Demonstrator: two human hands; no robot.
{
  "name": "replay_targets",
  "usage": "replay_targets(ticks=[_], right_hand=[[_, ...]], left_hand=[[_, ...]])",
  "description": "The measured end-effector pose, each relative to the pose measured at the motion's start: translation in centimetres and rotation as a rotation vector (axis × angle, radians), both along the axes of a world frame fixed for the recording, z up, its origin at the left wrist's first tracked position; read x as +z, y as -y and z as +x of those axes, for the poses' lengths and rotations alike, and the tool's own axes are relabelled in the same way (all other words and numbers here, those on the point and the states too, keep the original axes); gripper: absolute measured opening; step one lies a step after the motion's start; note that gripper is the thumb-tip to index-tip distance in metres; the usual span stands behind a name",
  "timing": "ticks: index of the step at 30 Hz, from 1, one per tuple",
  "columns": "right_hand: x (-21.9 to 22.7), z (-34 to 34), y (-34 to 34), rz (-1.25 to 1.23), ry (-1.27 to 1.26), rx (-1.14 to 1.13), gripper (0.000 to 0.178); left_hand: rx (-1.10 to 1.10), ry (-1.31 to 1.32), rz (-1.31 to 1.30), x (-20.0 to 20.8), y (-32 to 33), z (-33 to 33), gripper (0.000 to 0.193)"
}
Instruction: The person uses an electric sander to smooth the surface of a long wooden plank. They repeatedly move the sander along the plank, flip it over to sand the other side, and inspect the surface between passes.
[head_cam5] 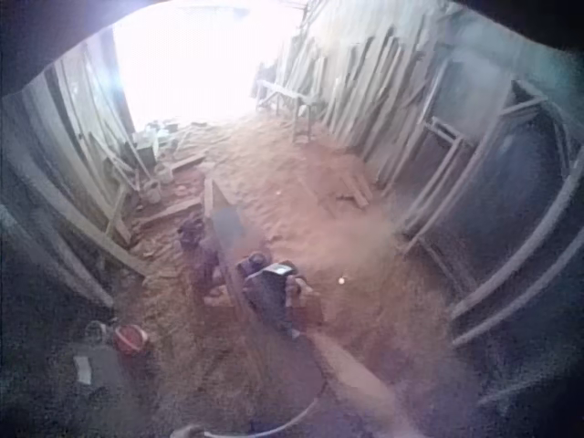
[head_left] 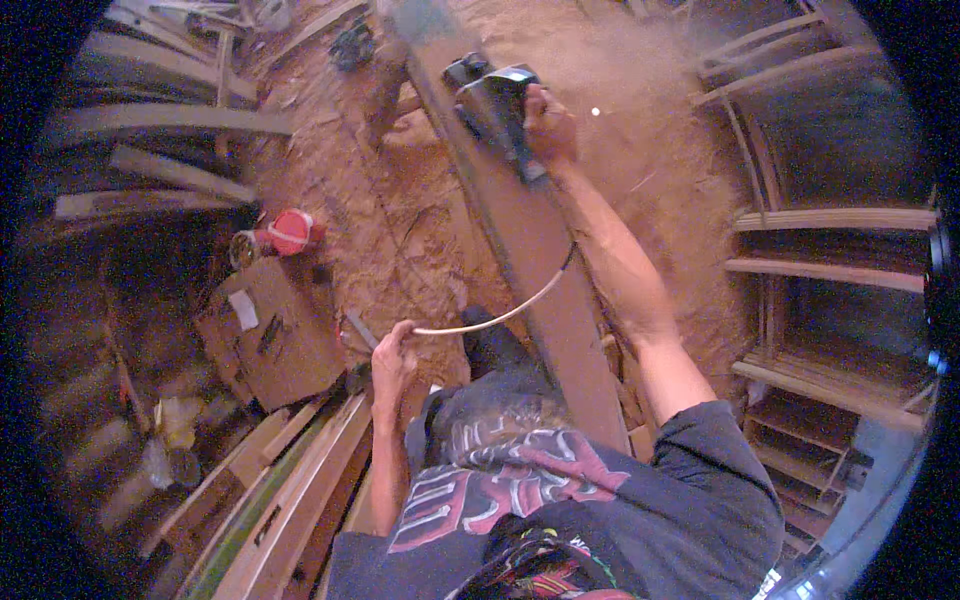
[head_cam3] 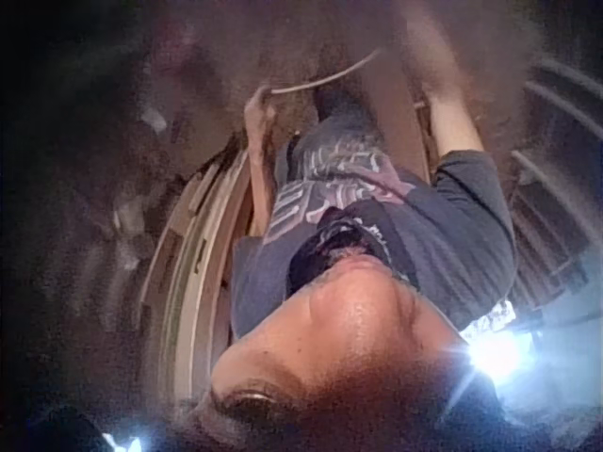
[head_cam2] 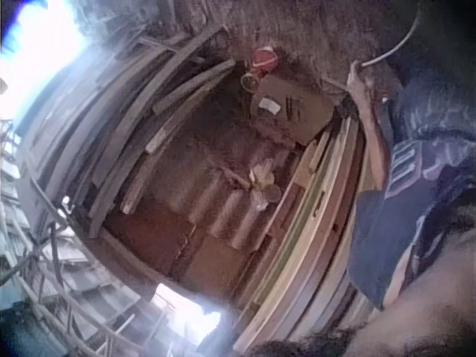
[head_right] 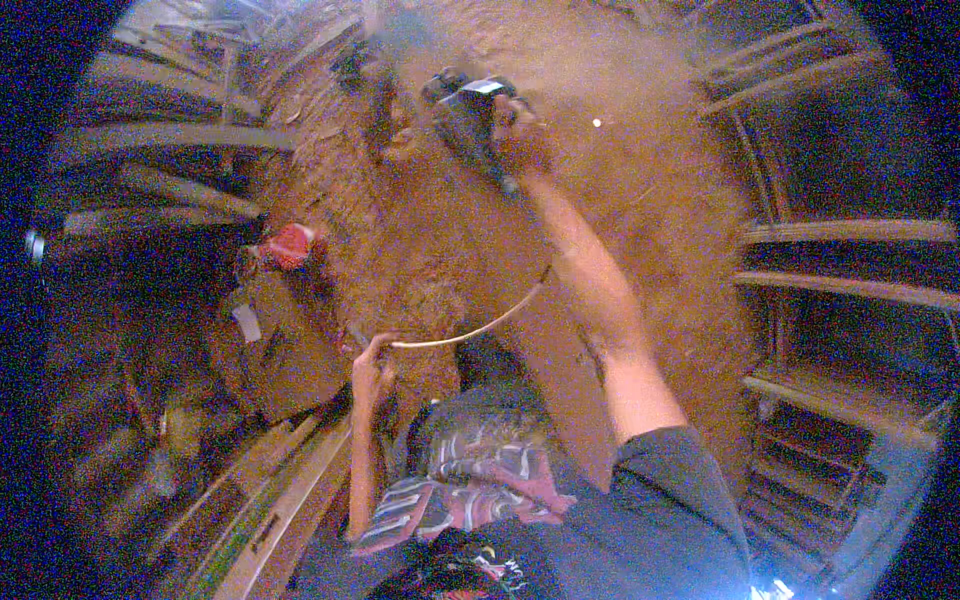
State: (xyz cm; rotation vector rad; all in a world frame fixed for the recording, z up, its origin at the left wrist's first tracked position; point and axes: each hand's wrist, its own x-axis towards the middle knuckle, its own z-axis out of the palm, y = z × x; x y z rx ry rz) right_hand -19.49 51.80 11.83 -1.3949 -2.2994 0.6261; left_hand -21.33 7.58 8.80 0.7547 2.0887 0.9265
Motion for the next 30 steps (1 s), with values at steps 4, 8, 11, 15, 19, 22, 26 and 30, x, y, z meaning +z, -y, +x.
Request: replay_targets(ticks=[4, 8, 11, 15, 19, 22, 26, 30], right_hand=[[-2.7, -5.9, -3.2, 0.003, -0.085, 0.023, 0.071], [-6.6, -12.1, -9.8, 0.097, -0.082, 0.023, 0.073], [-8.9, -11.8, -7.7, 0.139, -0.073, 0.077, 0.061], [-7.5, -4.9, -6.0, 0.173, -0.070, 0.193, 0.041], [-7.0, 10.6, -1.3, -0.052, -0.004, 0.288, 0.040], [-5.3, 22.6, 5.4, -0.263, -0.008, 0.220, 0.042], [-0.7, 32.9, 18.1, -0.769, -0.504, -0.241, 0.045], [1.7, 31.6, 20.7, -0.364, 0.019, -0.059, 0.047]], left_hand=[[0.049, 0.010, -0.028, 0.4, -1.2, 0.8, 0.046], [0.038, -0.031, 0.030, 1.3, -3.0, 0.3, 0.040], [0.046, -0.083, -0.040, 2.7, -3.1, 0.2, 0.036], [0.117, -0.055, -0.002, 3.1, -1.5, 0.5, 0.039], [0.137, -0.050, -0.029, 0.4, 2.3, 1.6, 0.040], [0.079, 0.025, -0.100, -0.5, 3.8, 1.5, 0.040], [-0.015, -0.001, -0.093, -2.6, 4.8, 4.0, 0.038], [-0.031, 0.002, -0.062, -2.7, 3.8, 5.9, 0.036]])
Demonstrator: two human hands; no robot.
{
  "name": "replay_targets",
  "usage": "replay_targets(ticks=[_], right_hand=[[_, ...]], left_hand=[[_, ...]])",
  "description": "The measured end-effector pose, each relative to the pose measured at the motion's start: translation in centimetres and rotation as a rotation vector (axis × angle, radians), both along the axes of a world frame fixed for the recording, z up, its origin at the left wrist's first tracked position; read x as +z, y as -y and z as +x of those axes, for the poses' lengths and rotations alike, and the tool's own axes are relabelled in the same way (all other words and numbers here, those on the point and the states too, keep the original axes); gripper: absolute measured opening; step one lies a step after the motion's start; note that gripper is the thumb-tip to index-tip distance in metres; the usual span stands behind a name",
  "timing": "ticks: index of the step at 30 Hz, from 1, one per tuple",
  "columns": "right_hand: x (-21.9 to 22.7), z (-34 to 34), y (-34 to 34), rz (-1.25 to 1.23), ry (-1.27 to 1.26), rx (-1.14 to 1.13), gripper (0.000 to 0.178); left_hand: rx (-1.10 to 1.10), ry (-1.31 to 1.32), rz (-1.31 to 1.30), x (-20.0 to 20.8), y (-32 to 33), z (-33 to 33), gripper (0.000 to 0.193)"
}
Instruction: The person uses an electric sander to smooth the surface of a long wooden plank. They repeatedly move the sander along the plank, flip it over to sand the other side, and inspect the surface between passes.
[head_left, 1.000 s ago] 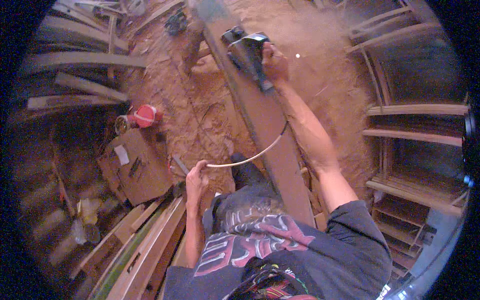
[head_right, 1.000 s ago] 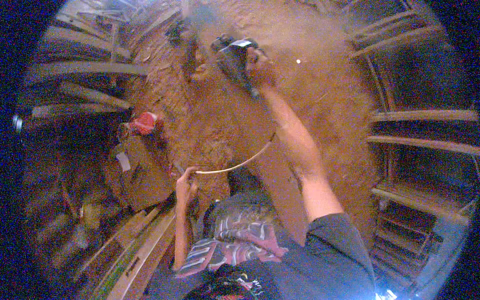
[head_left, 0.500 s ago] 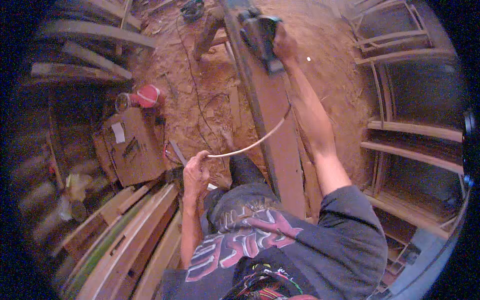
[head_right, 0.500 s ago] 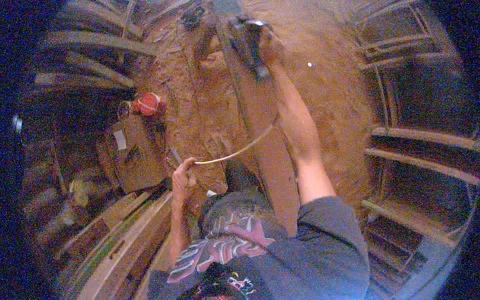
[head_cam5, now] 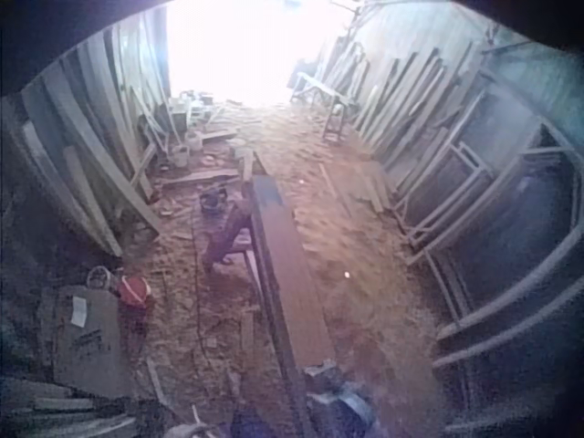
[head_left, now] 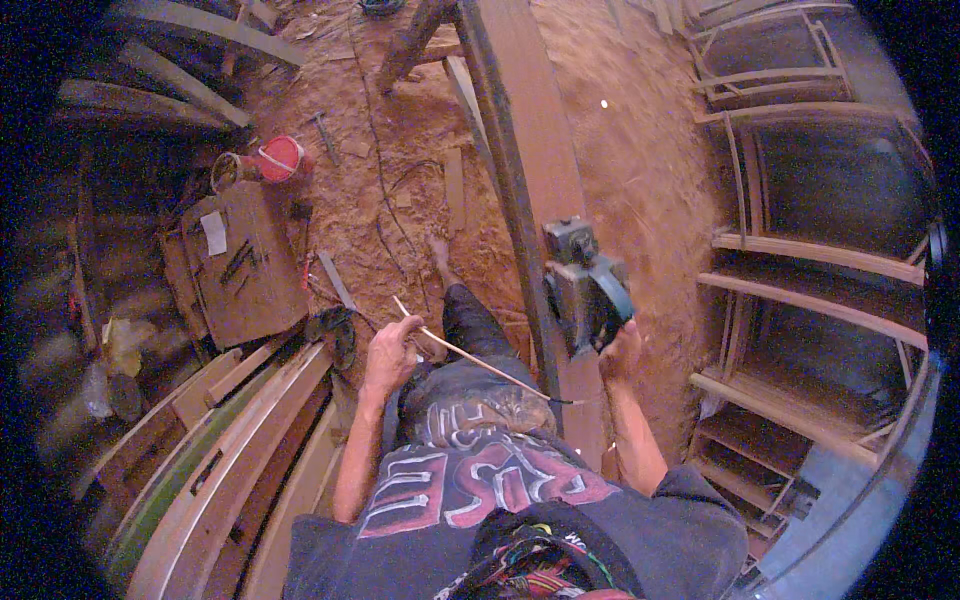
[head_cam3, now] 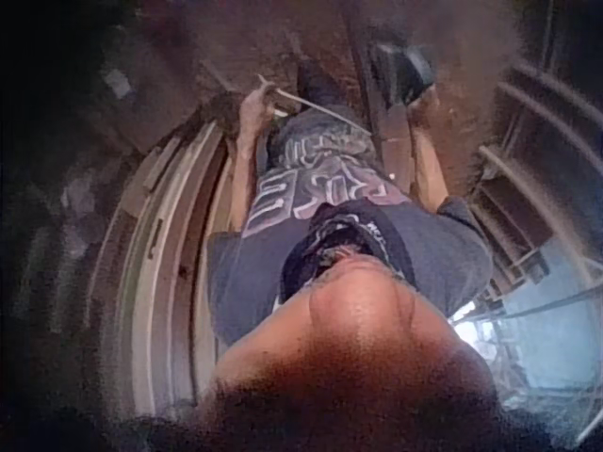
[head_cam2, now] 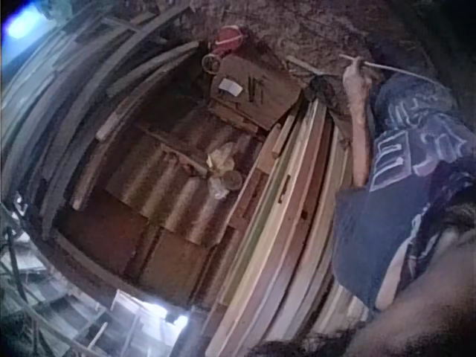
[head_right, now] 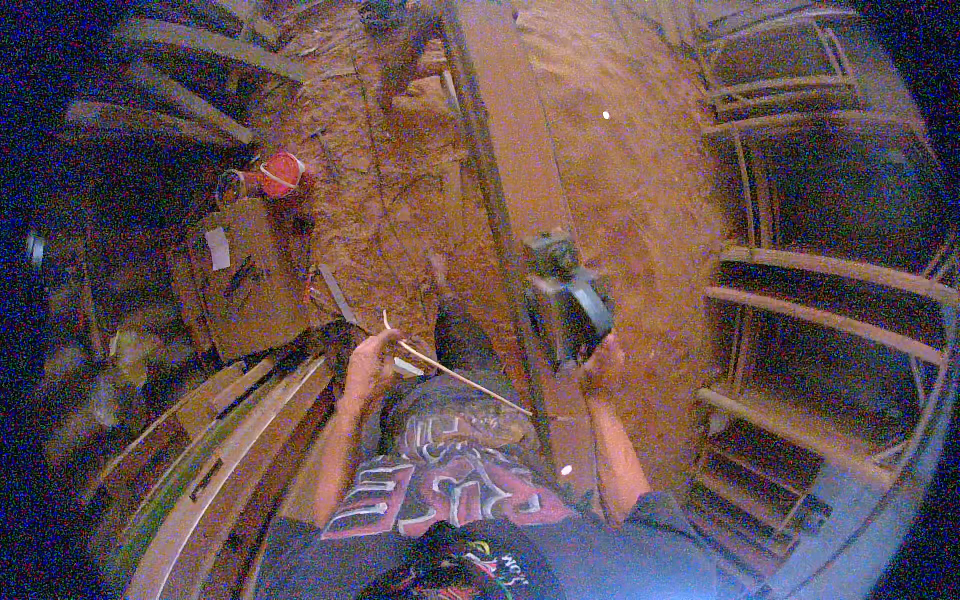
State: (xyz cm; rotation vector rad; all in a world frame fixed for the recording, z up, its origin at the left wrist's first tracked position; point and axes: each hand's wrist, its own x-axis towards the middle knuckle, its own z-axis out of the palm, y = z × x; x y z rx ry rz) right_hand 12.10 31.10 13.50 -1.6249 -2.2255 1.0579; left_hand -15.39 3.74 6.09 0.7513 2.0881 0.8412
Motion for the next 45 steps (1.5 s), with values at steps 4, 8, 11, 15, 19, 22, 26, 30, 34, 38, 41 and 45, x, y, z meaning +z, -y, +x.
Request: replay_targets(ticks=[4, 8, 11, 15, 19, 22, 26, 30, 34, 38, 41, 45], right_hand=[[-4.4, -4.8, -6.5, -0.206, -0.392, -0.144, 0.050], [-8.1, -13.4, -15.0, 0.222, -0.239, 0.030, 0.063], [-7.9, -23.9, -22.1, 0.379, -0.113, 0.101, 0.075], [-7.1, -34.7, -29.9, 0.375, -0.041, 0.070, 0.088], [-8.2, -41.9, -31.0, 0.219, -0.133, 0.117, 0.086], [-6.4, -34.7, -28.2, 0.362, -0.255, 0.187, 0.079], [-2.5, -22.1, -18.6, 0.060, -0.462, 0.450, 0.047], [1.9, -9.3, -6.4, -0.305, -0.438, 0.149, 0.055], [2.7, -6.1, -0.8, -0.072, -0.129, -0.028, 0.067], [-1.7, -10.9, -6.4, 0.092, -0.193, 0.087, 0.065], [-6.8, -17.2, -14.2, 0.389, -0.199, 0.181, 0.057], [-7.8, -29.4, -21.6, 0.444, -0.179, 0.222, 0.056]], left_hand=[[-0.002, -0.007, -0.030, 0.4, -0.7, -1.0, 0.037], [0.043, -0.034, 0.007, 0.5, -0.4, -2.1, 0.039], [0.081, -0.053, -0.033, -0.1, -0.1, -2.3, 0.041], [0.130, -0.066, 0.067, 0.8, -1.7, -2.9, 0.042], [0.213, -0.076, 0.086, 2.3, -2.9, -3.6, 0.043], [0.189, -0.096, 0.054, 2.0, -2.2, -3.6, 0.042], [0.233, -0.077, 0.008, 1.8, 0.1, -4.1, 0.040], [0.218, -0.010, -0.034, 2.4, 0.6, -5.4, 0.040], [0.206, -0.006, 0.003, 1.8, 0.6, -4.0, 0.039], [0.201, -0.029, 0.019, 1.1, 0.4, -3.3, 0.038], [0.225, -0.064, 0.044, 1.0, 0.2, -3.1, 0.038], [0.226, -0.152, 0.070, 1.7, -0.3, -3.2, 0.038]])
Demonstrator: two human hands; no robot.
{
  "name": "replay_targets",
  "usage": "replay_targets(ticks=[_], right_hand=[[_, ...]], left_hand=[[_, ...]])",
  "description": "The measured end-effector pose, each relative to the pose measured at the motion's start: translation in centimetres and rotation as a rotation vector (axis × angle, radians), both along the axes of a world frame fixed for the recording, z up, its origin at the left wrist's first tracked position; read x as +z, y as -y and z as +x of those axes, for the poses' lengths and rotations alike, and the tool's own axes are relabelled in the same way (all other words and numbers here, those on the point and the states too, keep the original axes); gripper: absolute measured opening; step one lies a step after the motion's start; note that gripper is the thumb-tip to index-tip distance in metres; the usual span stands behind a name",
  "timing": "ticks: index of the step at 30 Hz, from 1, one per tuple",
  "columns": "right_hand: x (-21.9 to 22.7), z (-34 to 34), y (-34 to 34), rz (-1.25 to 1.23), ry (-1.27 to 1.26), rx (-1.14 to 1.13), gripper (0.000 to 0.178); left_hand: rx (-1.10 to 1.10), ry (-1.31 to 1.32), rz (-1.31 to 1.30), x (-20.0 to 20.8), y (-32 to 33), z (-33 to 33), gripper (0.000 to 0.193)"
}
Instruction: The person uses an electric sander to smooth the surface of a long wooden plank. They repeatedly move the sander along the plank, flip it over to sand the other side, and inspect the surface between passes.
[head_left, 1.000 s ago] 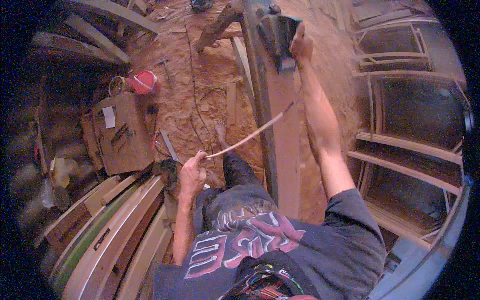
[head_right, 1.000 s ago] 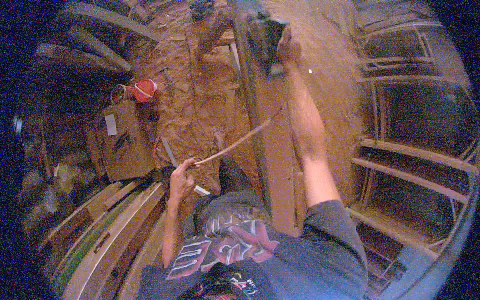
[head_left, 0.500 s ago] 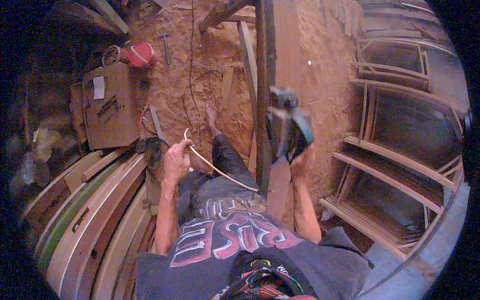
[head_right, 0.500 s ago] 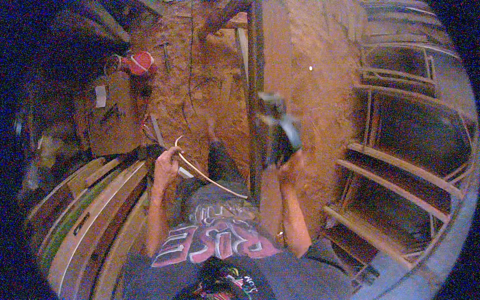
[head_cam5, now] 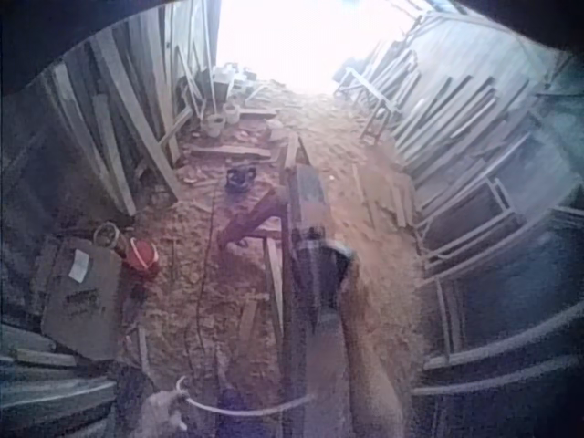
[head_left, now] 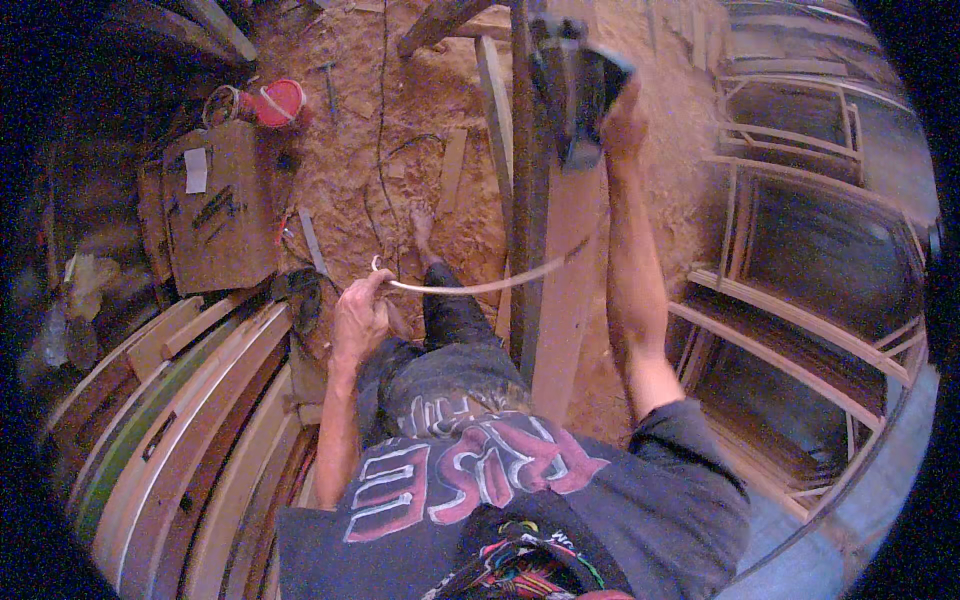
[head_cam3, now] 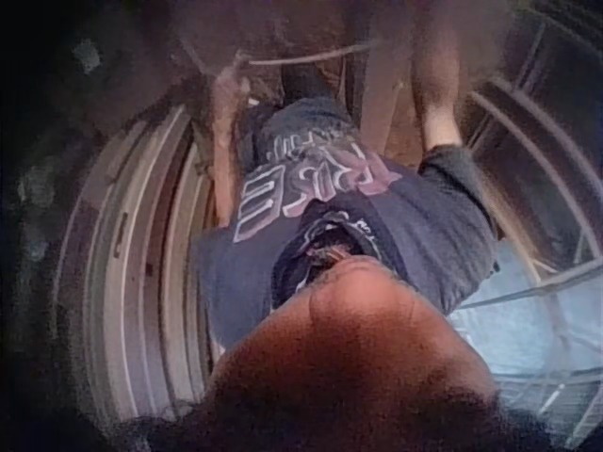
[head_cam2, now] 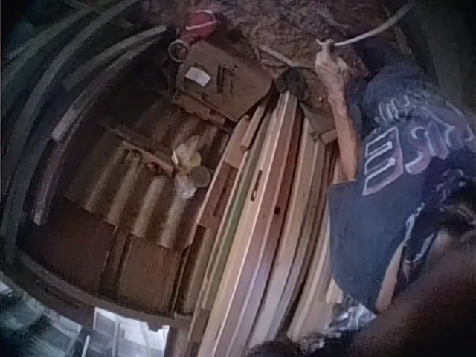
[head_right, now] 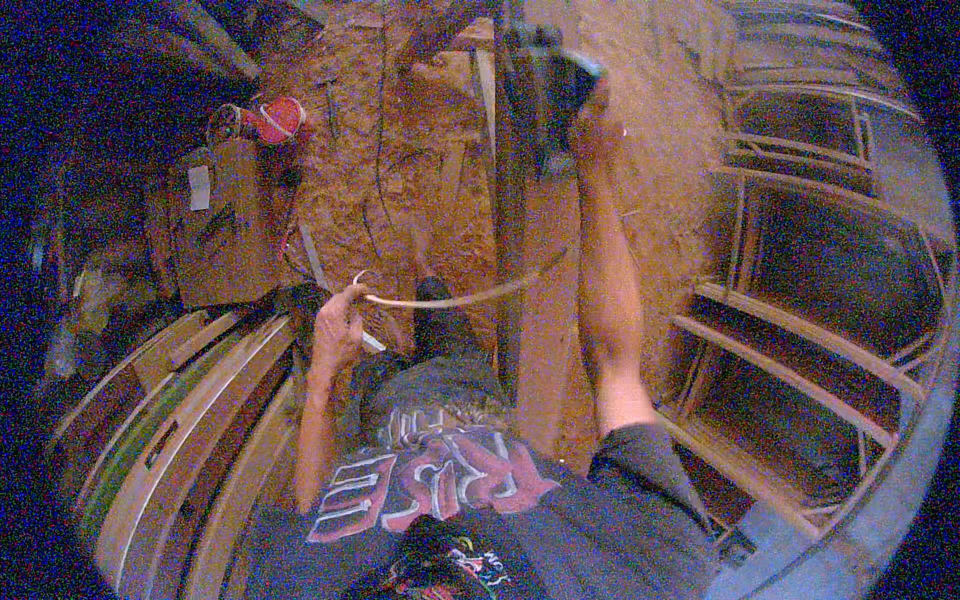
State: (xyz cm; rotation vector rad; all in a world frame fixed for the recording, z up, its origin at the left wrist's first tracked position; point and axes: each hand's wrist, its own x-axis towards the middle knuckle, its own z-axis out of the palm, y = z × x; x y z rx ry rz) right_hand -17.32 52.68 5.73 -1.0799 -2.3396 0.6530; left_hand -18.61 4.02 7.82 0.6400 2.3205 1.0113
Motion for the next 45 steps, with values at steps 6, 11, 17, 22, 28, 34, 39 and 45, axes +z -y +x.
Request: replay_targets(ticks=[6, 11, 17, 22, 28, 34, 39, 45], right_hand=[[-0.2, -6.5, -1.8, -0.065, 0.013, 0.065, 0.054], [0.5, -0.7, 1.0, -0.090, 0.005, 0.070, 0.053], [0.8, 11.4, 8.8, -0.229, -0.024, 0.010, 0.051], [3.8, 23.6, 18.2, -0.749, -0.244, -0.175, 0.050], [3.5, 34.5, 21.5, -0.734, -0.067, -0.148, 0.062], [-0.4, 23.4, 15.1, -0.361, -0.085, 0.044, 0.050], [-1.1, 3.9, 6.2, -0.055, 0.295, 0.198, 0.046], [-3.9, -13.8, -0.2, -0.018, 0.180, 0.199, 0.054]], left_hand=[[0.066, 0.035, 0.093, 1.1, -1.9, 0.3, 0.040], [0.065, -0.040, 0.064, 2.1, -2.0, -0.1, 0.041], [0.015, 0.047, -0.007, 0.2, 0.4, -1.1, 0.036], [-0.017, 0.106, 0.015, -1.1, 1.3, 0.6, 0.036], [-0.091, 0.120, 0.049, -0.9, -0.6, 5.2, 0.038], [-0.080, 0.165, -0.012, -1.9, 0.0, 6.2, 0.037], [-0.085, 0.250, -0.156, -0.2, 0.3, 5.8, 0.039], [0.023, 0.216, 0.011, 0.4, -1.7, 5.5, 0.042]])
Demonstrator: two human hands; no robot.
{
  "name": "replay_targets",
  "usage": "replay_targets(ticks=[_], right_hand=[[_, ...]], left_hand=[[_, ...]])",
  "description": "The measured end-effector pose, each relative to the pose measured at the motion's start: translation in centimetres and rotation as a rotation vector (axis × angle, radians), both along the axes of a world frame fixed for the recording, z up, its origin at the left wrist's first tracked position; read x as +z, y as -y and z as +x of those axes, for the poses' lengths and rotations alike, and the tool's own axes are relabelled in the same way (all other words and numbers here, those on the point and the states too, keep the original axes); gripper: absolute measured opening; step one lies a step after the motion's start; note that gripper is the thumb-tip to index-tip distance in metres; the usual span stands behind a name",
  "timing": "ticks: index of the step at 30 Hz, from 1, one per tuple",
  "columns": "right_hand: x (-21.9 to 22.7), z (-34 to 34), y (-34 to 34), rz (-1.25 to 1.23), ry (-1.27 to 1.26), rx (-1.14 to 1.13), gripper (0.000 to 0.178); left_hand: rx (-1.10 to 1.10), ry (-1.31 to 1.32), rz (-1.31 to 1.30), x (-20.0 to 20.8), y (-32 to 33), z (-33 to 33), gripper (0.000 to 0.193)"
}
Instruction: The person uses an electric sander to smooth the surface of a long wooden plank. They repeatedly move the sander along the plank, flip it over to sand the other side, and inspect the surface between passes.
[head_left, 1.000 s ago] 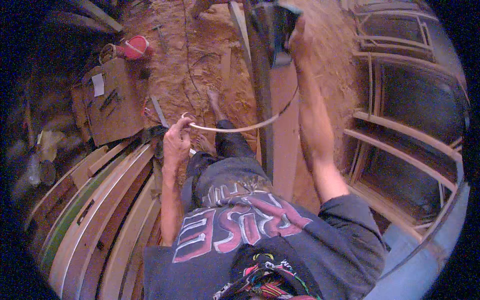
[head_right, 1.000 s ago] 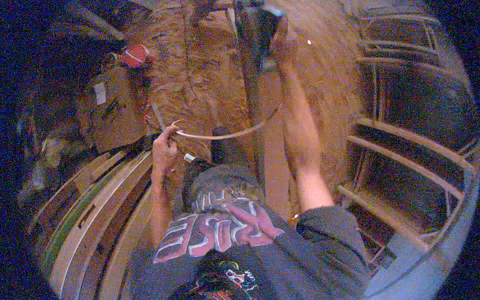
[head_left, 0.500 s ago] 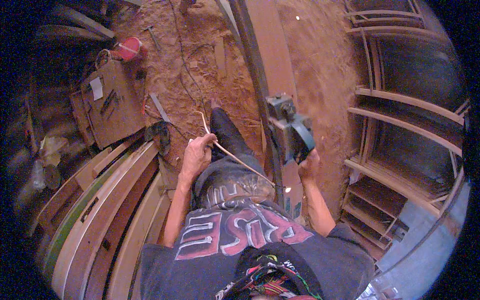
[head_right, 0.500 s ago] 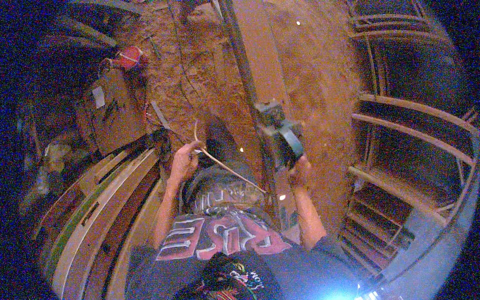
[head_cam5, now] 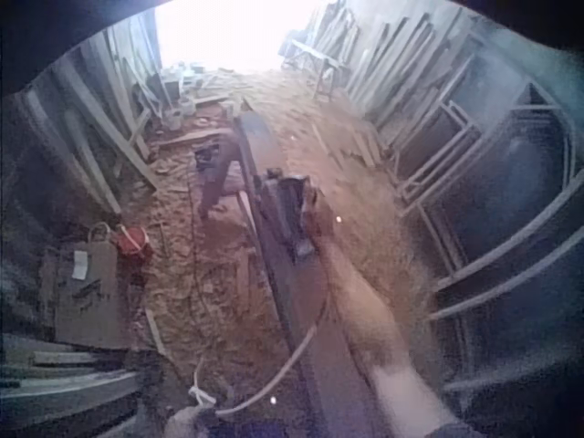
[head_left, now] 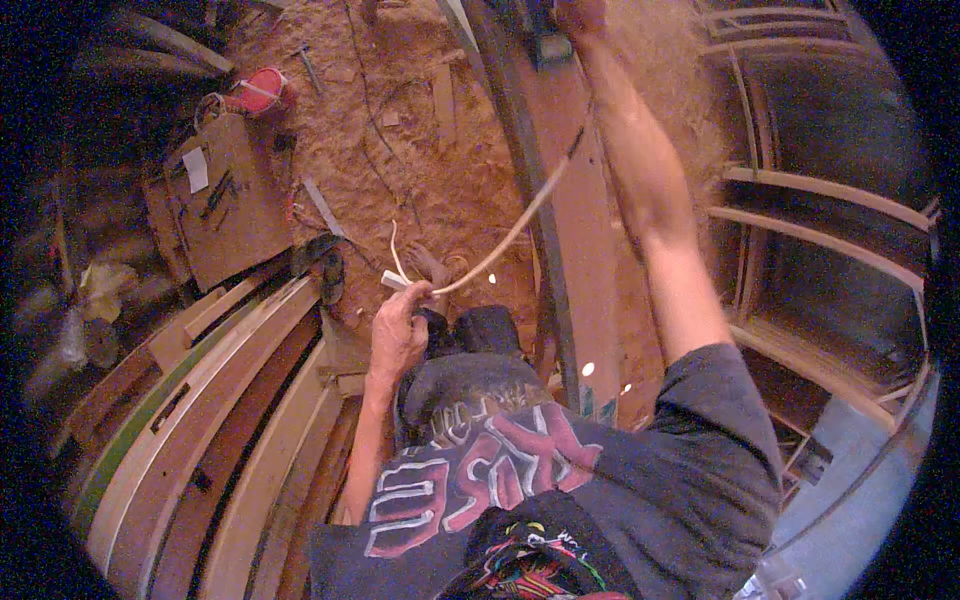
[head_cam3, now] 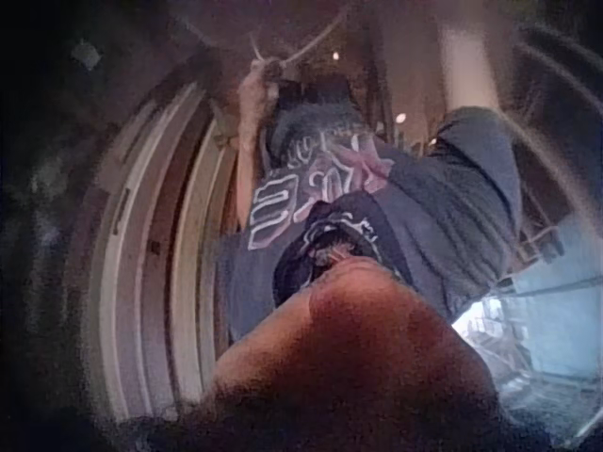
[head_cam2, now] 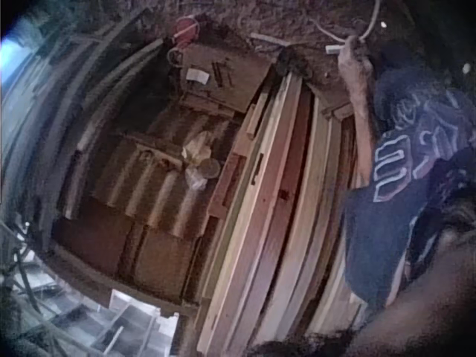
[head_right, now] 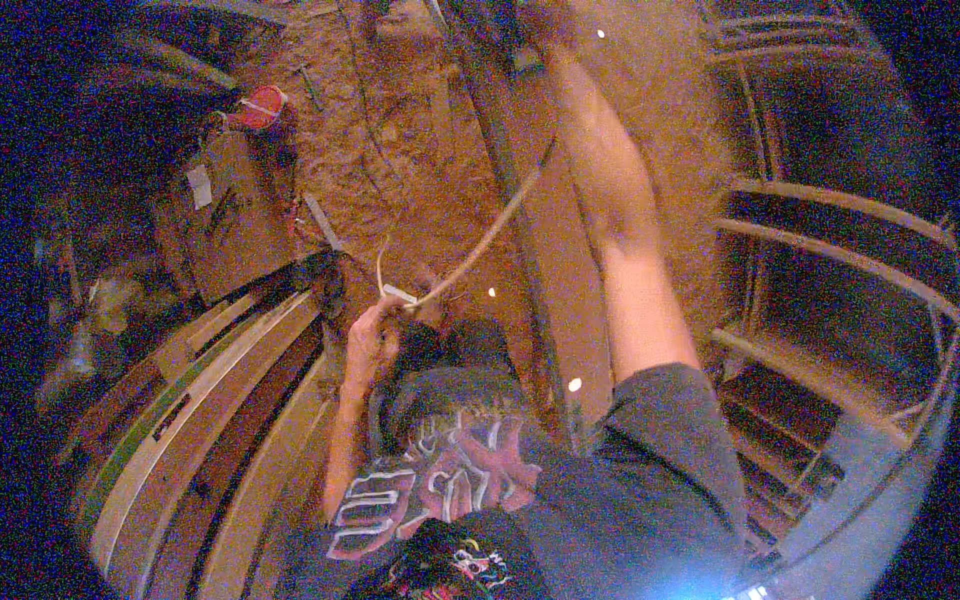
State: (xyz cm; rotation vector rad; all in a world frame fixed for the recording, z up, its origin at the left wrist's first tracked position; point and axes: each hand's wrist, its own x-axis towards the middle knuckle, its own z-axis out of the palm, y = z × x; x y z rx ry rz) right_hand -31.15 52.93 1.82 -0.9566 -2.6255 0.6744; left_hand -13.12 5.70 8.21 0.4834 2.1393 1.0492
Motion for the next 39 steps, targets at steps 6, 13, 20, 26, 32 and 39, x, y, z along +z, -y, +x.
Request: replay_targets(ticks=[6, 13, 20, 26, 32, 39], right_hand=[[0.9, -0.7, 0.4, -0.082, -0.035, -0.002, 0.054], [2.0, 16.1, 7.6, -0.113, -0.190, -0.018, 0.050], [6.3, 42.8, 17.1, -0.443, -0.068, -0.207, 0.055], [8.0, 52.3, 19.0, -0.647, 0.057, -0.263, 0.062], [4.4, 44.7, 14.4, -0.515, 0.090, -0.148, 0.065], [-3.4, 22.5, 8.3, -0.097, -0.192, 0.026, 0.051]], left_hand=[[0.149, -0.023, -0.031, -0.5, 0.4, -1.1, 0.041], [0.137, -0.067, -0.048, -1.5, 4.1, -0.8, 0.033], [0.075, 0.061, 0.032, -2.8, 3.6, 2.1, 0.040], [-0.176, 0.055, 0.009, -4.4, 3.5, 7.0, 0.046], [-0.116, 0.006, -0.043, -5.2, 5.0, 5.9, 0.043], [0.010, -0.036, -0.062, -5.6, 6.4, 3.9, 0.040]])
